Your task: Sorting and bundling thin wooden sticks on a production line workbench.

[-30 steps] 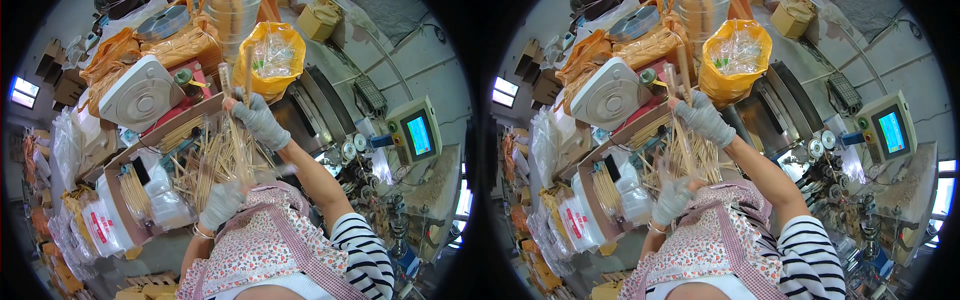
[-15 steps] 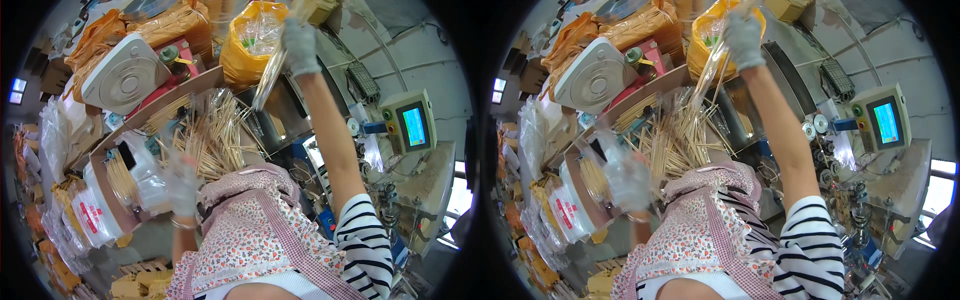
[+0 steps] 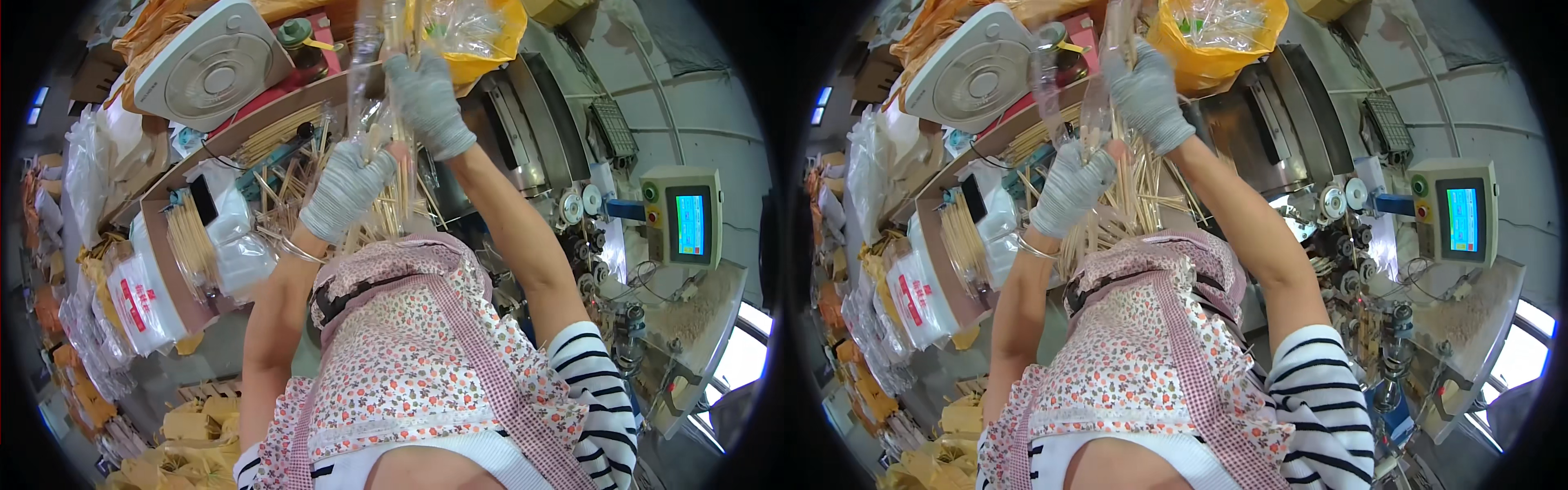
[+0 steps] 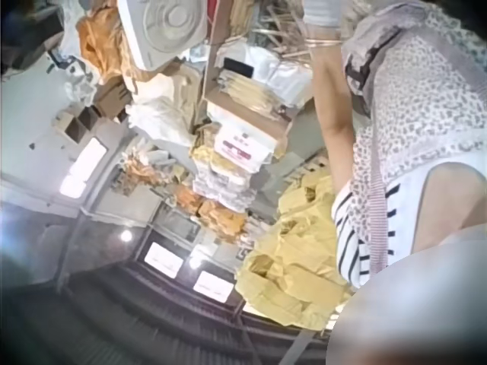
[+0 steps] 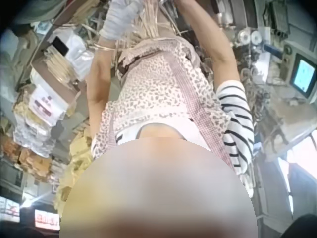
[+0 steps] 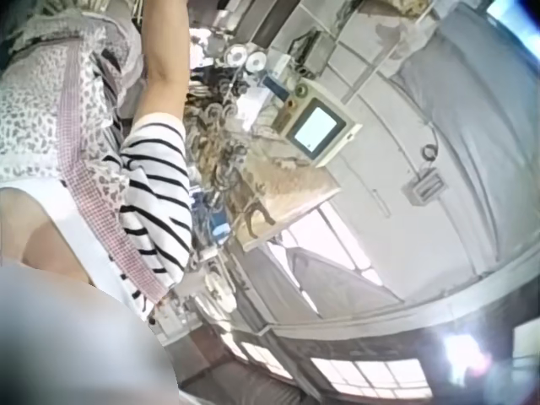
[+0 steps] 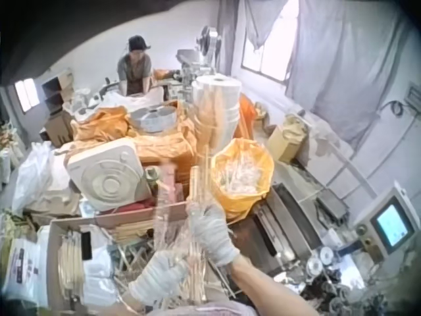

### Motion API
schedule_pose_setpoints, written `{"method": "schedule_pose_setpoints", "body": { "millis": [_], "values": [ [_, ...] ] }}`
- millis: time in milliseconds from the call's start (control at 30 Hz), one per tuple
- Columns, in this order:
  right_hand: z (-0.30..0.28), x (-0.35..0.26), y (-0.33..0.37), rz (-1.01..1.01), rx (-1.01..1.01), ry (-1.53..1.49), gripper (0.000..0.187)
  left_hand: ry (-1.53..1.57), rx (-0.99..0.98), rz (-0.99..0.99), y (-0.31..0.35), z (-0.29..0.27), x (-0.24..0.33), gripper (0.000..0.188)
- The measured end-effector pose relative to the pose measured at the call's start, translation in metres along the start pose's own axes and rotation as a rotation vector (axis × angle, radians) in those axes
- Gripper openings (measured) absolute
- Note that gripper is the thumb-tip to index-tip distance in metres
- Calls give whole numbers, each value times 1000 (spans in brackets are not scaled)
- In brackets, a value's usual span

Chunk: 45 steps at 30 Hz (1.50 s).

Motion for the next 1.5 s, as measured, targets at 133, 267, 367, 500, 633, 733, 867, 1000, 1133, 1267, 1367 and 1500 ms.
{"method": "schedule_pose_setpoints", "body": {
  "millis": [133, 267, 367, 500, 633, 733, 867, 1000, 1133, 1267, 1367, 1500],
  "values": [
    [14, -18, 32, 22, -25, -209, 20, 65, 125, 83, 2, 3, -9, 22],
    [7, -12, 43, 139, -32, -297, 21, -28, 127, 16, 6, 5, -14, 20],
    [8, -14, 38, 172, -230, -227, 24, -501, 263, 265, -1, -18, -20, 17],
    [-18, -18, 51, 184, -226, -40, 30, 540, 486, -84, -8, -58, -3, 22],
    [-14, -32, 96, 367, -317, -240, 25, 519, 560, -90, -5, -65, -2, 23],
    [-8, -35, 100, 354, -237, -308, 21, 435, 606, -35, -7, -60, -5, 22],
    [-8, -24, 101, 285, -184, -174, 17, 503, 637, -12, -7, -52, -2, 22],
    [-15, -39, 104, 219, -281, 91, 14, 668, 659, -6, -2, -72, -3, 23],
    [-54, -43, 112, 299, -443, 21, 12, 660, 670, 36, -7, -102, -3, 22],
    [-47, -48, 87, 245, -638, 16, 21, 536, 687, 75, -10, -87, 17, 20],
    [-21, -54, 72, 249, -752, -59, 31, 560, 491, 16, -14, -56, 25, 15],
    [-9, -53, 79, 176, -776, 56, 22, 635, 549, 37, -16, -88, 9, 18]
  ]
}}
Point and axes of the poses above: each hand's wrist, its own y-axis away from the middle knuckle, its own z-axis out of the palm, x = y × z, the point moved 3 cm from there along -y, towards the middle knuckle, and after that the axes turned 9 degrees about -z, right-handed, at the moved point
